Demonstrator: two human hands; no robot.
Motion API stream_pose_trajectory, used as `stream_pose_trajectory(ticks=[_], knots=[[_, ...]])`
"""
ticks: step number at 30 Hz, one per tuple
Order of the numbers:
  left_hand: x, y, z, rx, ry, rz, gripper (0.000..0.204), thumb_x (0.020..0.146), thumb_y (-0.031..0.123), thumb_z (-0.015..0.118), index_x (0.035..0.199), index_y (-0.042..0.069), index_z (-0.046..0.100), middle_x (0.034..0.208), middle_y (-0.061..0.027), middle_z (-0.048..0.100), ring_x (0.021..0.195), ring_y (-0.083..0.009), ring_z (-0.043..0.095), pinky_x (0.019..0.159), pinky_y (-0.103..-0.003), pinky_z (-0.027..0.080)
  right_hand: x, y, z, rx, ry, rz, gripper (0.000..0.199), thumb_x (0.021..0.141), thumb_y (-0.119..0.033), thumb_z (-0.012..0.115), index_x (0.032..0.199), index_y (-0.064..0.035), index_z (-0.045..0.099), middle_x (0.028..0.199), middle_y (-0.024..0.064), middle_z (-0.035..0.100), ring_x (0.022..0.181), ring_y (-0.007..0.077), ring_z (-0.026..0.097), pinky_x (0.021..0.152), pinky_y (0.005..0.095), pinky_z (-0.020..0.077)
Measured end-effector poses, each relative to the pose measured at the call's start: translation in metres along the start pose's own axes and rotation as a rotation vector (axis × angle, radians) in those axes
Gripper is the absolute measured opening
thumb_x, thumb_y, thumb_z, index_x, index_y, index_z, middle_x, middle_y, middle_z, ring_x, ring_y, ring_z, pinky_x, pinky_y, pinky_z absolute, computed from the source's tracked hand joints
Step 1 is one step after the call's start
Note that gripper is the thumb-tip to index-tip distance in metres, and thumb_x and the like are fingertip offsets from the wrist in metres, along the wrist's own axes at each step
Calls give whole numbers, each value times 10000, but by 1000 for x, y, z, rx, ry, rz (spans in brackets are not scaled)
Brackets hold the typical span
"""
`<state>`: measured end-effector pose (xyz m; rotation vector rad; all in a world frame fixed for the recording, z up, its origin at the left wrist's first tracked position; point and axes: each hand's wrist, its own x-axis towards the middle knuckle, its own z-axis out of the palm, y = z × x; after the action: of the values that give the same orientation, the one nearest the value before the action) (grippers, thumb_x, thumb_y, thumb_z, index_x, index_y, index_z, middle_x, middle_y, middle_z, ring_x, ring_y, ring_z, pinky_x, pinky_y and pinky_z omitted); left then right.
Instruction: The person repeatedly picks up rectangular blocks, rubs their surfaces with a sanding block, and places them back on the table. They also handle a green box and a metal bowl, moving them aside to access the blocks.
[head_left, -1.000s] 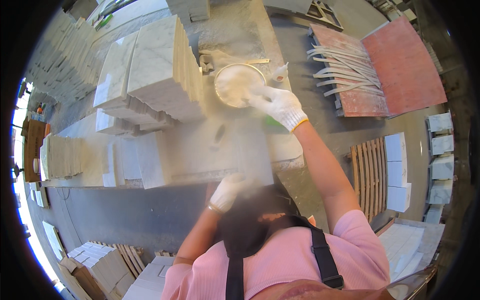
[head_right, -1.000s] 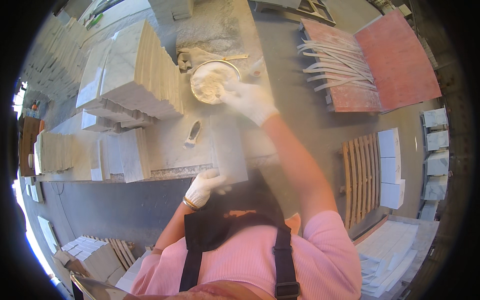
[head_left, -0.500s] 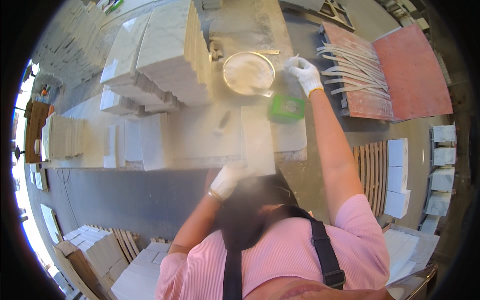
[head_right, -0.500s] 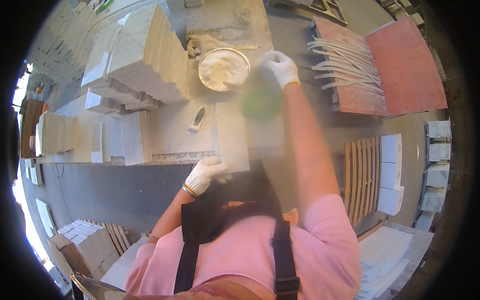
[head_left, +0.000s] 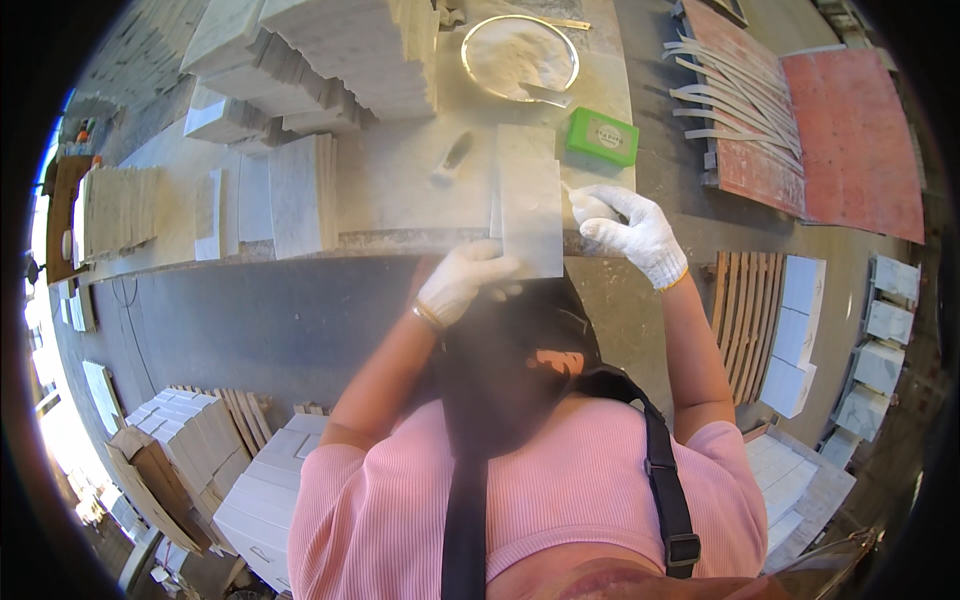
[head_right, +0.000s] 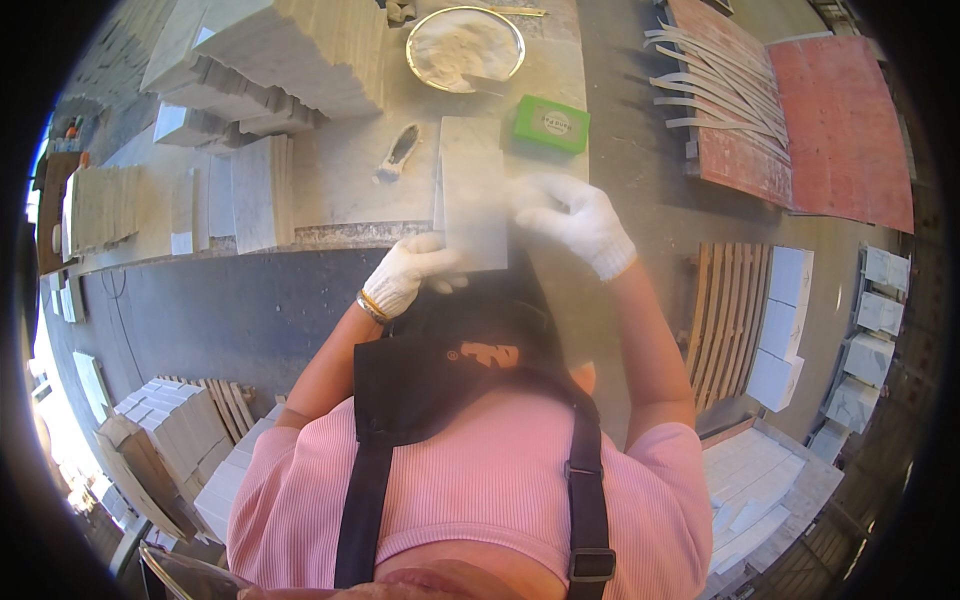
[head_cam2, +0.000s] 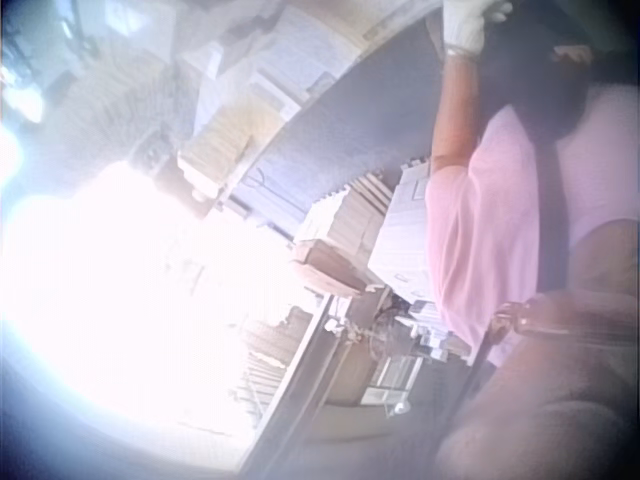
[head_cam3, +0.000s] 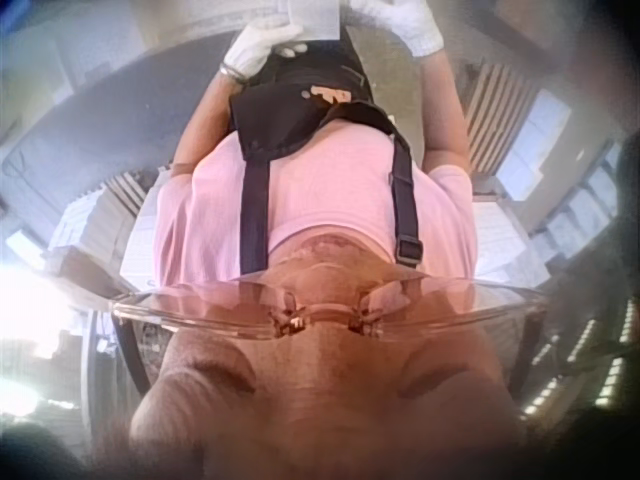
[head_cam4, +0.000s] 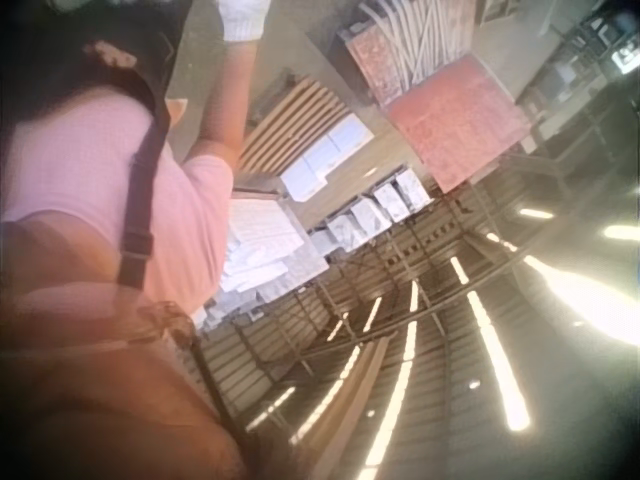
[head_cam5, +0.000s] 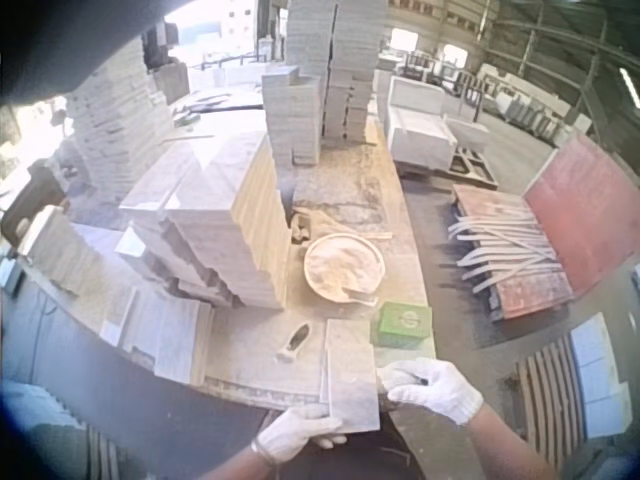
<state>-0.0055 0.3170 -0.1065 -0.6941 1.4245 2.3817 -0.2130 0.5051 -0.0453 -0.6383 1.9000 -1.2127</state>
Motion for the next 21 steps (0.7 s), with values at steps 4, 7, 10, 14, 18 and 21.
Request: stream_pose_trajectory(ticks=[4, 7, 10, 14, 18, 21], knots=[[-1, 0, 2, -11, 14, -4, 392, 940, 331, 656, 1167, 12, 681, 1082, -91, 736, 860, -157, 684, 733, -269, 531, 2, 11, 6, -213, -14, -14, 499, 820, -192, 837, 1245, 13, 674, 1170, 87, 703, 1058, 157, 646, 966, 306, 501], [-2, 0, 2, -21, 15, -14, 392, 940, 330, 659, 1171, 14, 677, 1085, -85, 732, 862, -154, 683, 735, -265, 531, 4, 12, 7, -355, -5, -73, 457, 807, -233, 832, 1185, -8, 712, 1134, 105, 717, 1026, 184, 669, 940, 307, 510], [-2, 0, 3, -34, 17, -13, 393, 940, 328, 661, 1176, 15, 675, 1083, -81, 731, 863, -153, 682, 734, -262, 530, 7, 9, 7, -531, 2, -123, 430, 792, -288, 824, 1140, -50, 740, 1081, 107, 728, 986, 219, 681, 909, 321, 521], [-2, 0, 2, -30, 17, -7, 400, 941, 327, 662, 1190, 14, 671, 1083, -81, 729, 868, -154, 685, 732, -261, 532, 10, 4, 9, -674, 21, -168, 393, 776, -336, 813, 1097, -114, 763, 1011, 99, 728, 935, 258, 679, 870, 348, 529], [-2, 0, 1, -29, 11, -11, 398, 940, 326, 669, 1187, 14, 669, 1083, -74, 723, 868, -149, 683, 734, -263, 529, 13, -1, 9, -733, -9, -121, 455, 784, -487, 760, 1117, -176, 765, 1076, 101, 720, 1016, 302, 669, 884, 388, 528], [-2, -1, 1, -41, 17, -22, 394, 937, 329, 679, 1173, 14, 671, 1075, -66, 718, 861, -143, 680, 737, -264, 526, 14, -4, 9, -765, -12, -118, 447, 788, -503, 749, 1105, -188, 768, 1084, 94, 720, 1033, 298, 665, 889, 391, 528]])
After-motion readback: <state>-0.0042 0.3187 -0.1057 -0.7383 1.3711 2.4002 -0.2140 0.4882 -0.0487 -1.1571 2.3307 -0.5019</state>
